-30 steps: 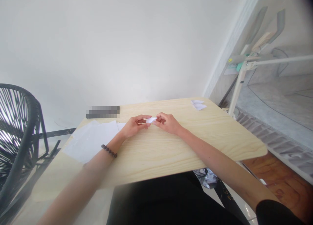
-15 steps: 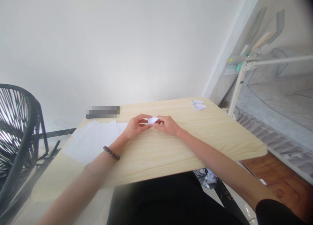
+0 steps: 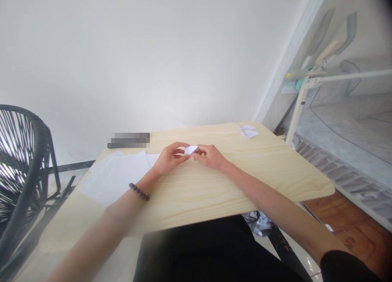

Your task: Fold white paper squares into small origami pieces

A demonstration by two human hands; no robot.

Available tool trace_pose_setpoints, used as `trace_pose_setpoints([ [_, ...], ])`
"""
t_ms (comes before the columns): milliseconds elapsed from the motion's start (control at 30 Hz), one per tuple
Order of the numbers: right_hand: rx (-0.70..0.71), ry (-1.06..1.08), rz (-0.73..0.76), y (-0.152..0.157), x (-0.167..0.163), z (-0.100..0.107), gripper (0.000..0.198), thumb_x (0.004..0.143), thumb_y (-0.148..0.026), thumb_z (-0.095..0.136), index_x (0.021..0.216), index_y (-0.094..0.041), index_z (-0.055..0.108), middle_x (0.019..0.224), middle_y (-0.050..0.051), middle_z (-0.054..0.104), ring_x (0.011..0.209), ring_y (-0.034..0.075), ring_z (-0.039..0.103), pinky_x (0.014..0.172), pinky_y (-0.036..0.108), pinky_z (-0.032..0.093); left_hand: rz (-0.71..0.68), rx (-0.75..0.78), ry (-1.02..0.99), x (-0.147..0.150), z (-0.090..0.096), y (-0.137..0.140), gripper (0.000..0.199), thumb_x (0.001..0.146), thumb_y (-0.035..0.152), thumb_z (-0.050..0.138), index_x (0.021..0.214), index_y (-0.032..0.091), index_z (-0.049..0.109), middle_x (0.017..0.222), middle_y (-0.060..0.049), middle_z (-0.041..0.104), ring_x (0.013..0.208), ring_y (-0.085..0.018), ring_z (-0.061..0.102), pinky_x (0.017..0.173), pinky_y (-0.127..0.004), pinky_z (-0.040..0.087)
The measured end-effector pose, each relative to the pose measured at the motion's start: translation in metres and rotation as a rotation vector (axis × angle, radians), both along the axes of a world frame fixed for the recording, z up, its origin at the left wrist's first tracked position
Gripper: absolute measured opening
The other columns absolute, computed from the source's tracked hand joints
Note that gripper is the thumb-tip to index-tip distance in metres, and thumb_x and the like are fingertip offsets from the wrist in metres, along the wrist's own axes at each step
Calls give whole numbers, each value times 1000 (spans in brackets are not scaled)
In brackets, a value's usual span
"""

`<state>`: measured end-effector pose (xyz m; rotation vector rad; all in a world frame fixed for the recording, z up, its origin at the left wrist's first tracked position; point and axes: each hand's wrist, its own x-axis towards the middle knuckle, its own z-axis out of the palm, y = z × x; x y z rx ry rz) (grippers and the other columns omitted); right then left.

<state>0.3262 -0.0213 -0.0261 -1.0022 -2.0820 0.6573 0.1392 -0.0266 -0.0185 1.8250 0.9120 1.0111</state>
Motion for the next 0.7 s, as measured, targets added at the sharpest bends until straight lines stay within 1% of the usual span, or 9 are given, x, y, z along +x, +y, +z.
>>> trace_pose_setpoints([
  [133,10,-22,-35,1,-1,-2,17,73,-28,50,70,-14,58,63,0,61,51,6,47,50,18,33,-9,20,9,0,1,-1,36,69,31,60,101,17,52,108,-8,53,91,-20,55,77,-35,48],
  [267,0,-36,-69,2,-1,-4,17,74,-25,48,75,-14,60,64,1,62,52,7,49,51,19,35,-39,26,-14,0,3,-2,35,70,30,59,102,16,53,109,-9,52,95,-21,54,78,-34,48],
  [367,-33,-16,-81,3,0,-4,20,77,-23,44,78,-14,61,65,1,63,55,8,53,54,19,37,-49,11,-43,0,4,-1,34,71,30,58,102,15,54,106,-10,54,93,-20,55,81,-35,46],
  [467,-39,-19,-69,4,3,-4,22,78,-24,42,75,-14,61,64,1,63,53,8,53,53,18,36,-54,-1,-80,0,2,0,33,71,30,59,100,15,55,103,-9,56,88,-19,57,82,-35,45],
  [600,37,-133,-55,4,4,-5,19,75,-29,48,71,-14,60,61,1,62,53,8,51,52,19,34,-69,59,-113,0,-1,2,23,68,29,62,87,15,62,106,-9,52,89,-19,56,80,-33,47],
  [633,64,-167,-59,3,4,-5,19,75,-29,49,70,-15,60,61,1,62,52,9,51,52,20,33,-76,54,-116,0,-2,2,22,68,29,62,85,15,62,106,-9,52,90,-19,56,80,-33,47],
  [700,130,-223,-79,2,2,-5,20,75,-29,47,69,-15,60,60,1,61,52,9,50,52,20,31,-80,1,-130,1,-1,2,27,68,30,62,90,15,60,105,-9,54,87,-18,57,81,-35,46],
])
